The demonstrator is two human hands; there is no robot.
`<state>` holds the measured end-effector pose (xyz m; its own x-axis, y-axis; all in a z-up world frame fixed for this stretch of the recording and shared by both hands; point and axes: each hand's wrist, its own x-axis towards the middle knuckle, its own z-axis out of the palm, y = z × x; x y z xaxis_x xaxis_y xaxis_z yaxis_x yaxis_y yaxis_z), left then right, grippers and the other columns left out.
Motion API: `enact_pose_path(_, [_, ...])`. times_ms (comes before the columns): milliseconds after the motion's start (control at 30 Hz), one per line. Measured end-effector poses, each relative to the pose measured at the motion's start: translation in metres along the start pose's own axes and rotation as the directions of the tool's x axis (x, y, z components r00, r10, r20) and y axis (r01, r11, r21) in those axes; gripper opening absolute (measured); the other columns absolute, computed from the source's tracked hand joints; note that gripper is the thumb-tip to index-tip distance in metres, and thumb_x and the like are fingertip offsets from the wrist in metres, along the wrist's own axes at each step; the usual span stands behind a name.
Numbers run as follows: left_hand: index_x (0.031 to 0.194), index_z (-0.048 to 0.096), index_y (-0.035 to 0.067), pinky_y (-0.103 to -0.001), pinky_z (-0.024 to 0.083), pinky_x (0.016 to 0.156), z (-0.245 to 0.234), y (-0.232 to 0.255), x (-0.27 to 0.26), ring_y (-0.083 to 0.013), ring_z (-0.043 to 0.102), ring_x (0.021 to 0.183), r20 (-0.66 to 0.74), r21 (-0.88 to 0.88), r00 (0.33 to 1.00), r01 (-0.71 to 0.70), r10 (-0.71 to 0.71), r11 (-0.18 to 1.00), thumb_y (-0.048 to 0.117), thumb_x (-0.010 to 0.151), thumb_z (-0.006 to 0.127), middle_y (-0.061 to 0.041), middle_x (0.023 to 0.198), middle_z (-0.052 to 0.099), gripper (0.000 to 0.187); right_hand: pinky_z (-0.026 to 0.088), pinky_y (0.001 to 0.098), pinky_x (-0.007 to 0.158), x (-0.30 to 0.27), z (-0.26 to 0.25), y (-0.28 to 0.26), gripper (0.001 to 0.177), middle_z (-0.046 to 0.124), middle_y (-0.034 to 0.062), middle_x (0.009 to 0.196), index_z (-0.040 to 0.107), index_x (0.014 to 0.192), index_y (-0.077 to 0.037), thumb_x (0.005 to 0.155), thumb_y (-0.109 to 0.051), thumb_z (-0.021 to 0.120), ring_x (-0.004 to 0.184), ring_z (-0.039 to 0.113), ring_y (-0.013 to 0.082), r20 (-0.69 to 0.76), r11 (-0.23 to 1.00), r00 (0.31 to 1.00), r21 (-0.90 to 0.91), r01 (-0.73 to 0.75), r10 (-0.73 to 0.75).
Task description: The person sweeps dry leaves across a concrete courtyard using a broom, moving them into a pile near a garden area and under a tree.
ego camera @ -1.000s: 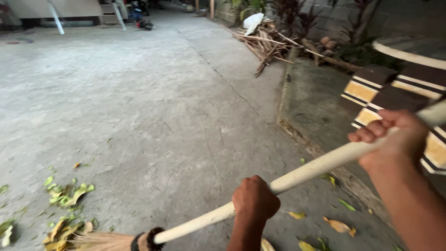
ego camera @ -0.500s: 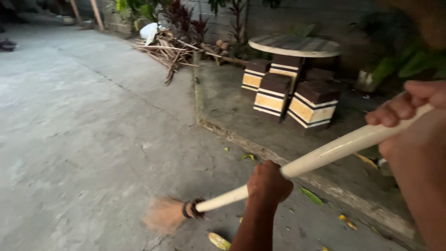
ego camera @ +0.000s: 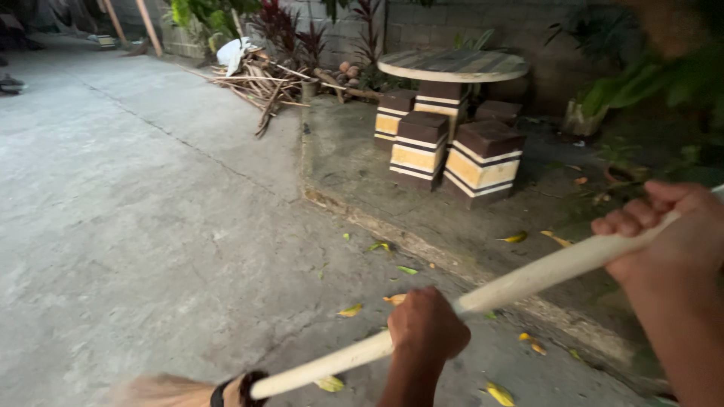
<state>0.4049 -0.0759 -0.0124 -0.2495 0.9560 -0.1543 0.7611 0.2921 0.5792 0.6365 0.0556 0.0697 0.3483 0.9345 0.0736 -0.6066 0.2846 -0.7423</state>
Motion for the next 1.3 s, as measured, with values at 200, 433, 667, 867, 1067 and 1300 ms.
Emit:
enact_pose_path(200, [0.107,0.077,0.008,-0.043,0.058,0.091,0.025,0.084,0.014,-0.0334,0.073,0.105,-0.015,-0.065,0.995,-0.101,0.100,0.993,0.015,0.079,0.070,-0.016,0.108,0.075,0.030,0.044,0.0499,0.088,0.068,-0.079,-0.064,0.013,0.049,-0.0031,0.089,0.048,0.099,-0.026,0.110,-0.029,0.054,0.078,0.047,0.0181,0.328,0.940,0.884,0.039,0.338,-0.332])
enact_pose_path(433, [0.109,0.076,0.011,-0.044,0.056,0.094,0.087,0.124,0.023,-0.0364,0.071,0.107,-0.025,-0.220,0.981,-0.194,0.194,0.956,0.019,0.080,0.072,-0.017,0.113,0.072,0.030,0.047,0.0465,0.074,0.012,-0.052,-0.119,0.036,0.036,0.0018,0.069,0.033,0.077,-0.018,0.098,-0.023,0.061,0.061,0.040,0.0225,0.224,0.953,0.945,-0.131,0.272,-0.238])
enact_pose_path(667, [0.110,0.073,0.007,-0.044,0.056,0.095,0.095,0.127,0.005,-0.0336,0.069,0.111,0.116,-0.137,0.989,-0.072,0.088,0.988,0.029,0.079,0.081,-0.016,0.115,0.071,0.039,0.033,0.0428,0.063,0.053,-0.096,-0.101,0.033,0.031,-0.0034,0.061,0.032,0.069,-0.022,0.086,-0.020,0.060,0.053,0.029,0.0144,0.032,0.983,0.989,-0.104,0.149,-0.146])
enact_pose_path(867, [0.110,0.074,0.006,-0.045,0.059,0.090,0.071,0.165,0.026,-0.0344,0.074,0.102,0.114,-0.029,0.972,-0.201,0.203,0.979,0.025,0.081,0.077,-0.017,0.108,0.074,0.034,0.043,0.0437,0.079,0.262,-0.263,-0.114,0.022,0.052,-0.0061,0.086,0.051,0.097,-0.024,0.113,-0.039,0.055,0.077,0.052,0.0161,0.466,0.952,0.830,0.168,0.257,-0.307])
enact_pose_path(1067, [0.108,0.078,0.012,-0.047,0.056,0.091,0.080,0.182,0.104,-0.0373,0.071,0.104,-0.091,-0.169,0.960,-0.278,0.266,0.946,0.019,0.079,0.074,-0.017,0.110,0.073,0.029,0.049,0.0532,0.095,0.315,-0.237,-0.112,0.029,0.071,-0.0068,0.115,0.066,0.120,-0.028,0.110,-0.050,0.051,0.093,0.062,0.0193,0.518,0.919,0.760,0.212,0.332,-0.394])
enact_pose_path(1300, [0.114,0.073,0.008,-0.046,0.054,0.099,0.102,0.159,0.182,-0.0379,0.068,0.114,0.104,-0.197,0.977,-0.163,0.186,0.967,0.021,0.078,0.075,-0.019,0.120,0.070,0.038,0.041,0.0428,0.072,0.186,-0.033,-0.058,0.039,0.036,-0.0019,0.068,0.032,0.073,-0.020,0.094,-0.024,0.063,0.060,0.038,0.0189,0.276,0.961,0.939,-0.124,0.246,-0.204])
